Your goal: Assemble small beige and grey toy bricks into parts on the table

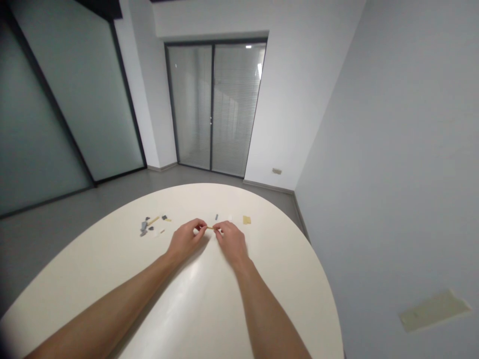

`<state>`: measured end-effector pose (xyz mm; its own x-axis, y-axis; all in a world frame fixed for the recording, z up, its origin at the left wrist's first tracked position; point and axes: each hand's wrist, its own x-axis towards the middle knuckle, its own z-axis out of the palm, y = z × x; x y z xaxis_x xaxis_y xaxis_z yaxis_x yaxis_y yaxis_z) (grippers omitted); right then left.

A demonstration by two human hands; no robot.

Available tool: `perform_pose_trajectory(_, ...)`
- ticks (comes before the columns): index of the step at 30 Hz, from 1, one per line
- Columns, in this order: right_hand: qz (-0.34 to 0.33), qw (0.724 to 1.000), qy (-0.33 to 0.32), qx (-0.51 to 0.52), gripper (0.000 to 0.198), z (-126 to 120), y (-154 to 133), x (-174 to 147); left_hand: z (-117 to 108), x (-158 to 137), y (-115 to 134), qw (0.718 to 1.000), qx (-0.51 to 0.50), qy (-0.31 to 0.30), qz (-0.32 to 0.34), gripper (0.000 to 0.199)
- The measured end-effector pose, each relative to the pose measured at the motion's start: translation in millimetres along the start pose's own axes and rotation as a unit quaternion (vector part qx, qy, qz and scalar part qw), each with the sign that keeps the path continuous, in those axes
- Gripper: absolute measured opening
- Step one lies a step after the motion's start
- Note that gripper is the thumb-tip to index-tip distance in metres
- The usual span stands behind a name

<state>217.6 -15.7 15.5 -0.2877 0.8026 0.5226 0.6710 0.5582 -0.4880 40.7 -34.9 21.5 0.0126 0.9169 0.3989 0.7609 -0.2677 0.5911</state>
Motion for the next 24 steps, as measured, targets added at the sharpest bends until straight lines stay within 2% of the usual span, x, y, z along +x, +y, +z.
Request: perform_pose_trajectory(24, 0.026, 0.999, 0.007, -0.023, 0.010, 4.2, 5.7, -1.7, 1.5, 0.6, -3.0, 1.000, -0.005, -0.010, -0.004, 0.018)
